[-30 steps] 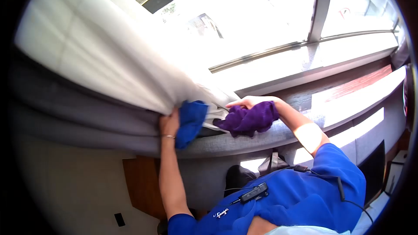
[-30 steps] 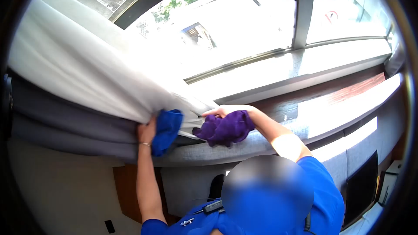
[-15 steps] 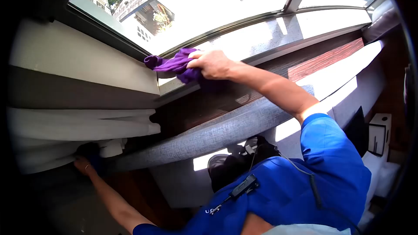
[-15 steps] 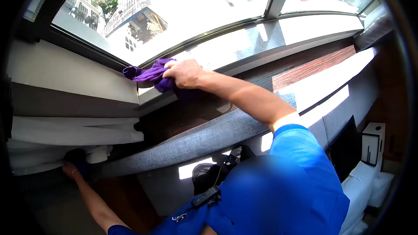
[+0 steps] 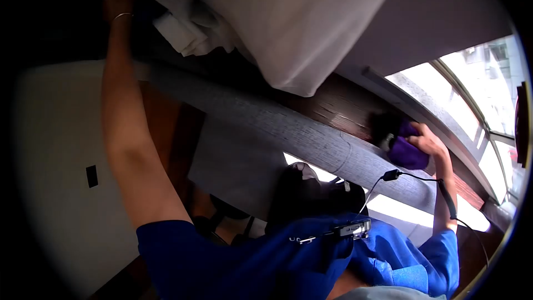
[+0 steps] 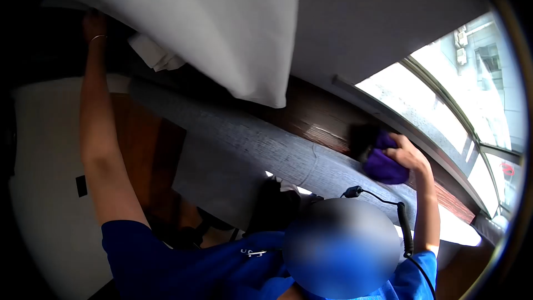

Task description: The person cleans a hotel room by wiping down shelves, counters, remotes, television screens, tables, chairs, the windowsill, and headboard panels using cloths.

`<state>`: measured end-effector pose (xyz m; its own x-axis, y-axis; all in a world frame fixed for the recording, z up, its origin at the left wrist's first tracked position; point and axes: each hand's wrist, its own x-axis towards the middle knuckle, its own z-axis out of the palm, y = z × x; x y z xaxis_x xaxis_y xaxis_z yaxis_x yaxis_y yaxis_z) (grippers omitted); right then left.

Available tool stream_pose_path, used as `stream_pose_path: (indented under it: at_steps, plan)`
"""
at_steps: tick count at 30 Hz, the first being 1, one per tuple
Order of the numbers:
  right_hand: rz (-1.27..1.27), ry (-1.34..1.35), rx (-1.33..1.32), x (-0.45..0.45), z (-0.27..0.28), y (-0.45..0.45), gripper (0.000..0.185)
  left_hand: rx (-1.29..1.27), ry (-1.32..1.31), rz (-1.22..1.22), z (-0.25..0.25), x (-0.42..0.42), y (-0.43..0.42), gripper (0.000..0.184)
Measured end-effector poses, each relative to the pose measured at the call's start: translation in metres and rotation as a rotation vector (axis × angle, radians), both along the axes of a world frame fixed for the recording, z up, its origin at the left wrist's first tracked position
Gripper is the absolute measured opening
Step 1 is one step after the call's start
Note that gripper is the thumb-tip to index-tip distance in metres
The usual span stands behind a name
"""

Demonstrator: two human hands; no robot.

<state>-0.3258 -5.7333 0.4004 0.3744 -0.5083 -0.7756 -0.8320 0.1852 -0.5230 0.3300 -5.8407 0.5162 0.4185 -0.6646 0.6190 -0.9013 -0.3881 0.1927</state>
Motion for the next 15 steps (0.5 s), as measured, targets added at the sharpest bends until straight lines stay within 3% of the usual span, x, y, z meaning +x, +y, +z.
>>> stream_pose_path:
  at_steps: [1, 2, 4, 6, 7, 9, 10, 12, 15]
  plan:
    - [0.105, -0.123, -0.175, 0.054, -0.035, -0.019, 0.058, -0.007, 0.001, 0.015, 0.001, 0.020, -0.003, 0.046]
    - [0.472, -0.207, -0.674, 0.114, -0.060, -0.037, 0.056, 0.064, 0.006, -0.009, -0.006, 0.041, -0.016, 0.041]
    - [0.459, -0.336, -1.001, 0.262, -0.083, -0.088, 0.055, 0.124, 0.019, -0.034, -0.009, 0.083, -0.024, 0.036]
    - [0.409, -0.176, -1.041, 0.367, -0.117, -0.115, 0.053, 0.530, -0.953, 0.116, 0.003, 0.103, -0.026, 0.032]
    - [0.426, -0.078, -1.013, 0.403, -0.132, -0.119, 0.052, 0.502, -0.945, 0.091, 0.006, 0.117, -0.033, 0.032]
    - [0.473, 0.034, -0.919, 0.451, -0.168, -0.105, 0.051, 0.169, -0.763, -0.213, -0.010, 0.131, -0.073, 0.035]
    - [0.506, 0.063, -0.873, 0.459, -0.182, -0.099, 0.050, 0.143, -0.622, -0.305, -0.015, 0.133, -0.082, 0.034]
    - [0.563, 0.063, -0.798, 0.467, -0.193, -0.089, 0.049, 0.150, -0.397, -0.292, -0.009, 0.139, -0.066, 0.031]
    - [0.589, -0.007, -0.708, 0.405, -0.168, -0.080, 0.047, 0.102, -0.231, -0.202, 0.005, 0.157, -0.008, 0.029]
